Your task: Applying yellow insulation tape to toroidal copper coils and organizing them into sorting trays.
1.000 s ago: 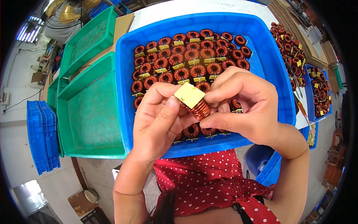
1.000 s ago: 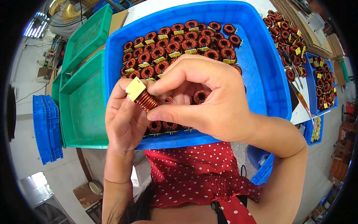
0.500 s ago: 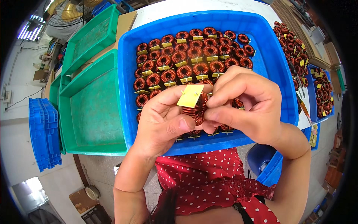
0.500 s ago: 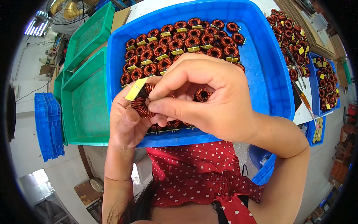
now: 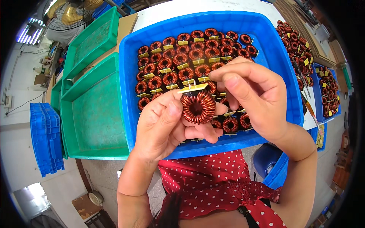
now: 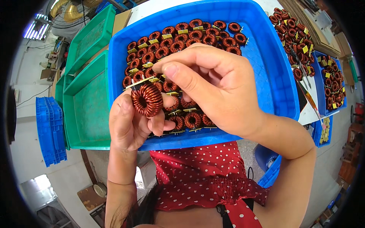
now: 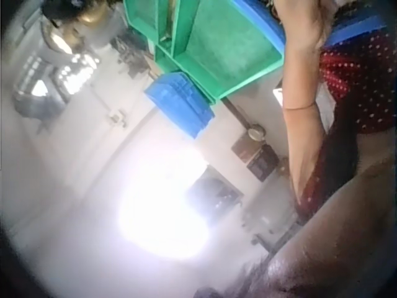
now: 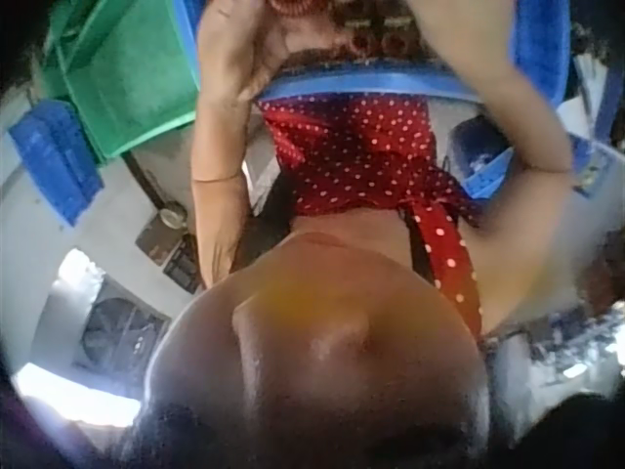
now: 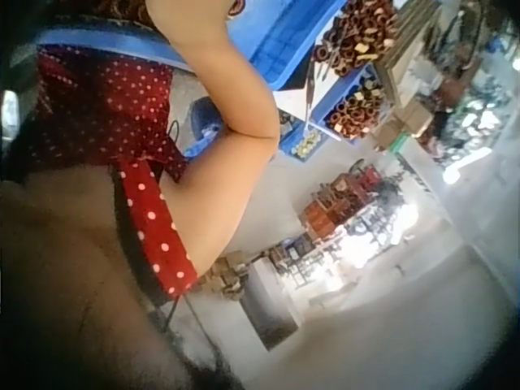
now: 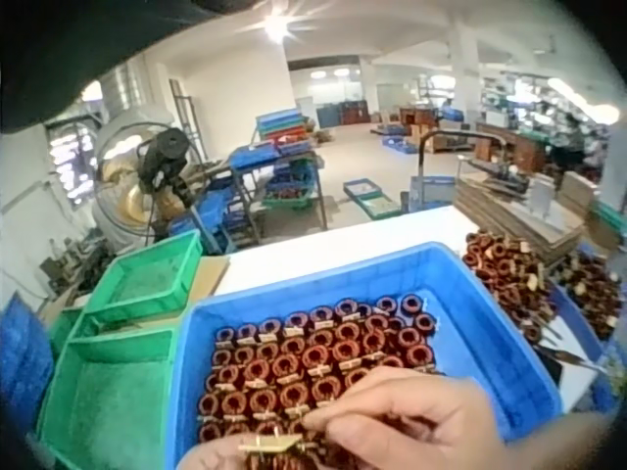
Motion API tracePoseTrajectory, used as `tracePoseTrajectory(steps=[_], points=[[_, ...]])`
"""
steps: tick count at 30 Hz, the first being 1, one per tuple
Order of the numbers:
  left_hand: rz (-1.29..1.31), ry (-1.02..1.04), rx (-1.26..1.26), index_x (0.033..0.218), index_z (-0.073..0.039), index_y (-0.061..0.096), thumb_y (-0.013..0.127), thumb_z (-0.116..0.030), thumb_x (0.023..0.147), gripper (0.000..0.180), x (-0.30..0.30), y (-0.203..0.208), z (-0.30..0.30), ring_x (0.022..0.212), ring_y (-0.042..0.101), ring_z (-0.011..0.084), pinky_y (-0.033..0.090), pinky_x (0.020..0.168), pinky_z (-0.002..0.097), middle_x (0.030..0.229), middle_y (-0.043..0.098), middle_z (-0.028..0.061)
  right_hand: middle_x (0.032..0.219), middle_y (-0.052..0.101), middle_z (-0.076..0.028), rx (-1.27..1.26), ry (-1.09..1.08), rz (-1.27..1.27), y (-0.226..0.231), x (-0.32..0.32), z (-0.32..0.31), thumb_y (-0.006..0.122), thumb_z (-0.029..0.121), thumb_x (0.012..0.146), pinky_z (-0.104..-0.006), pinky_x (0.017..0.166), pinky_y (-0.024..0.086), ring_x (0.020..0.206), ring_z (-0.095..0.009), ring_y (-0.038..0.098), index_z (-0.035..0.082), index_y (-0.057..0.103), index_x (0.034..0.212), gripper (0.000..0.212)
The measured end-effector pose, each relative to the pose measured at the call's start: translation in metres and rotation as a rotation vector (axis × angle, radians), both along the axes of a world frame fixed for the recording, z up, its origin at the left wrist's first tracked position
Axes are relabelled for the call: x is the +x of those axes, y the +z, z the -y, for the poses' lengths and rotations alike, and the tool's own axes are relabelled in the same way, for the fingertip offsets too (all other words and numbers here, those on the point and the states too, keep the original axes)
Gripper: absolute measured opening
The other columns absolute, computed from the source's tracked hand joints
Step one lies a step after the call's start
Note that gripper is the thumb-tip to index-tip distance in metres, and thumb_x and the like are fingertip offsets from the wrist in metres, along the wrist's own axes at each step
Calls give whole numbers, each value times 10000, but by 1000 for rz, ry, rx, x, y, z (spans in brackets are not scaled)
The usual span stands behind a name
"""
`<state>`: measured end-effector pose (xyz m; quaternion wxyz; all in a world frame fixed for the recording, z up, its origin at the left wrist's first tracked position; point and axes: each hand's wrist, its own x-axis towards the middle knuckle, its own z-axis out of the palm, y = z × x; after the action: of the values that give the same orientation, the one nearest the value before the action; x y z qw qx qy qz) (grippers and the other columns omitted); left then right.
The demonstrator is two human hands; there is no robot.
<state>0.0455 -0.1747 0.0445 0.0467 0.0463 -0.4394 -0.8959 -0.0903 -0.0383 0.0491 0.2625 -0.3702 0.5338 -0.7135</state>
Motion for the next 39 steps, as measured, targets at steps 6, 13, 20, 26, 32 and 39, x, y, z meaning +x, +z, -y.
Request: tracePoseTrajectory(steps=[6, 13, 20, 26, 32, 39], points=[[32, 20, 173, 1177, 92, 456, 392, -328, 977, 469, -2, 0, 3, 739, 657, 238, 548, 802, 434, 1075, 587, 270, 818, 561, -20, -21, -30, 106, -4, -8, 7, 646, 74, 836, -183, 514, 354, 582, -41, 449, 13, 621, 858, 69], [25, 94, 66, 1193, 79, 450, 429, -292, 970, 434, -4, -1, 0, 827, 660, 258, 538, 826, 435, 1077, 591, 257, 625, 532, 43, 52, -50, 238, -5, -12, 10, 667, 238, 853, -174, 443, 303, 504, -7, 417, 79, 571, 681, 254], [-16, 84, 25, 1206, 59, 448, 460, -303, 958, 439, -4, -6, 0, 778, 656, 245, 542, 809, 428, 1065, 600, 242, 800, 613, -10, -6, 49, 122, -1, -9, 9, 668, 77, 829, -188, 630, 439, 711, -54, 551, 19, 684, 959, 143], [35, 18, -3, 1108, 54, 500, 460, -337, 954, 422, -3, -6, 1, 620, 614, 193, 562, 742, 424, 955, 630, 222, 830, 617, -16, 31, 132, 18, -2, -13, 6, 673, 87, 826, -195, 613, 444, 727, -59, 565, -8, 689, 912, 129], [227, 0, -73, 1049, 66, 509, 444, -334, 963, 415, -3, -2, 1, 584, 628, 197, 583, 671, 387, 870, 639, 211, 820, 574, -14, 219, 222, -129, -7, -28, 7, 642, 34, 806, -181, 576, 392, 681, -49, 517, -12, 643, 810, 47], [313, 7, -208, 1038, 70, 515, 453, -312, 960, 395, -6, -8, -6, 573, 615, 174, 584, 695, 389, 827, 639, 226, 685, 542, 37, 347, 317, -185, -9, -37, 7, 578, 4, 739, -184, 540, 359, 612, -22, 463, 16, 610, 743, 34]])
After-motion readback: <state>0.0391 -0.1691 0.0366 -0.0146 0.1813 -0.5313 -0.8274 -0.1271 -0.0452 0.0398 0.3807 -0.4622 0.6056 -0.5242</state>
